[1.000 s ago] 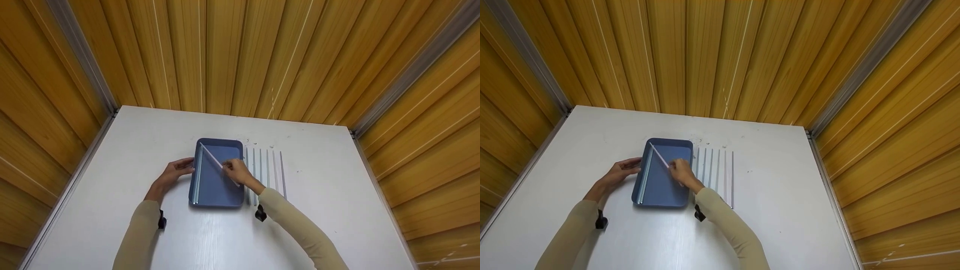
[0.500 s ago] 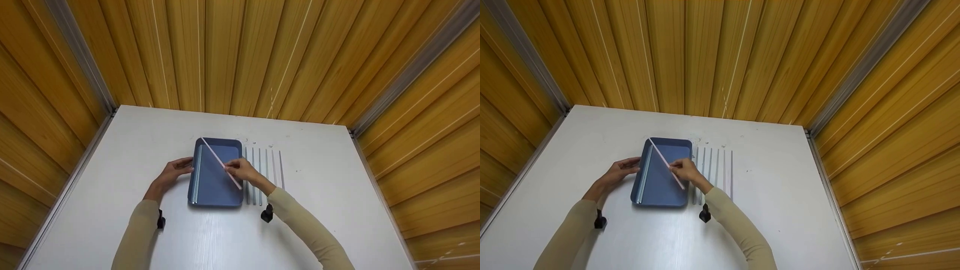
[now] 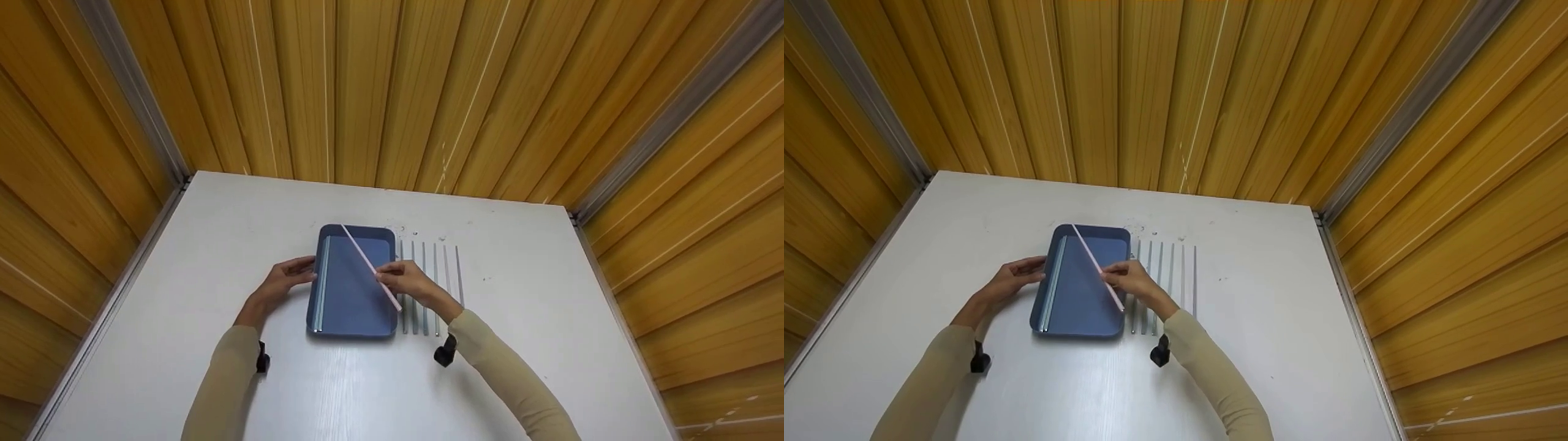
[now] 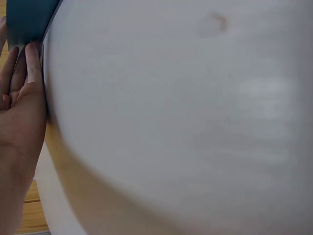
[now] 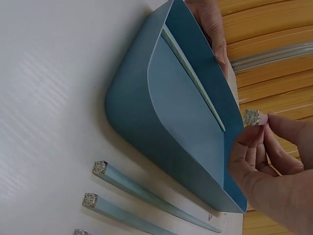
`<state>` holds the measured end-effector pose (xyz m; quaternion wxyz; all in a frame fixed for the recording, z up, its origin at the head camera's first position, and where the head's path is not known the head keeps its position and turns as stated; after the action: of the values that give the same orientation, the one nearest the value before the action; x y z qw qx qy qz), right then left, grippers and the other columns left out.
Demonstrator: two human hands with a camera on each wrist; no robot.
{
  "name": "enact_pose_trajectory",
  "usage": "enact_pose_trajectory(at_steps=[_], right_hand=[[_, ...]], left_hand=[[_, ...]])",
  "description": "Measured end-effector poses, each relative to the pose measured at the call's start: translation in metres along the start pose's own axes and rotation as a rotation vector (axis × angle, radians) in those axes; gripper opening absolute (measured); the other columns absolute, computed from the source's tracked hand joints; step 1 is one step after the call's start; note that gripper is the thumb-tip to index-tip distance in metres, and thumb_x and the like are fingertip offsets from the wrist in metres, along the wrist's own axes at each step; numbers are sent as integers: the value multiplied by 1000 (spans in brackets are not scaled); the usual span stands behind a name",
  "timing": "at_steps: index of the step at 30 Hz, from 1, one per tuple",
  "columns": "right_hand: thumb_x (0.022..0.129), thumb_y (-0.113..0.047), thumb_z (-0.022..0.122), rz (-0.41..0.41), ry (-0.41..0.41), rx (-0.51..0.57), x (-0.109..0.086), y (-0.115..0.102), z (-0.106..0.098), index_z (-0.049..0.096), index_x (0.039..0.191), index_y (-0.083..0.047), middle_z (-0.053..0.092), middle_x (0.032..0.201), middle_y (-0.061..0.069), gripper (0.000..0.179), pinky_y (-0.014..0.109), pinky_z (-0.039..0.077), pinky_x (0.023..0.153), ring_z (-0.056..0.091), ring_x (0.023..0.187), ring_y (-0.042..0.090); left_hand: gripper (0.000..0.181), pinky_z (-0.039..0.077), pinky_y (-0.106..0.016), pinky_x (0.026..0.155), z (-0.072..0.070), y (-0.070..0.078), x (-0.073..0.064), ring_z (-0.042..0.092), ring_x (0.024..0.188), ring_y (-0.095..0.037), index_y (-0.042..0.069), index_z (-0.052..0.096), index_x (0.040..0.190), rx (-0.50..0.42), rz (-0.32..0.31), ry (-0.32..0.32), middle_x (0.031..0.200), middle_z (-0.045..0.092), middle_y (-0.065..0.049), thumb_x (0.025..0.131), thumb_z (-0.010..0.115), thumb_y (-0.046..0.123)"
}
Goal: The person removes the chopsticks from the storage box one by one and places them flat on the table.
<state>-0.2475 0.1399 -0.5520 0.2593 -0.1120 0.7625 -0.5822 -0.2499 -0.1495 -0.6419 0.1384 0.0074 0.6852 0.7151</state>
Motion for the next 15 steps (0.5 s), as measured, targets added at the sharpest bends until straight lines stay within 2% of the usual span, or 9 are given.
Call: enact_pose_trajectory(at_steps=[4,7,12,15], right_hand=[[98,-9,68,15,0,139,-1,7,-6,60,130,15,75,100,-1,41,20,57,74,69,92,9],[97,-8,69,-8,7,188,-3,11,-9,63,127,14,75,98,-4,38,21,57,74,70,92,7],[94,-11,73,-76,39,128,-8,15,-13,68,123,10,77,95,-5,36,21,58,75,70,90,9],[94,-12,74,-132,55,86,-11,16,-15,69,121,9,78,96,-1,35,20,58,75,71,89,10]], left_hand=[[65,41,-35,119,0,0,0,49,145,-29,3,51,148,-8,0,0,153,52,-17,91,78,15],[65,43,-32,117,0,0,0,49,145,-30,3,50,149,5,3,-3,154,52,-18,92,78,15],[64,47,-26,112,1,0,0,47,146,-31,3,51,149,3,0,0,154,52,-18,92,77,13],[64,45,-30,115,1,1,0,47,146,-32,3,52,148,4,-2,7,154,52,-18,91,78,13]])
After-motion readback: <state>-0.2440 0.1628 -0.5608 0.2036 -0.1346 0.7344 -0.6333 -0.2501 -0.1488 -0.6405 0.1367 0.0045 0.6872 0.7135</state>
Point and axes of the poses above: each hand's wrist, its own x-axis towards the middle knuckle, its own z-axis out of the palm, y = z × x, the point moved 6 cm from there along x, towards the middle knuckle
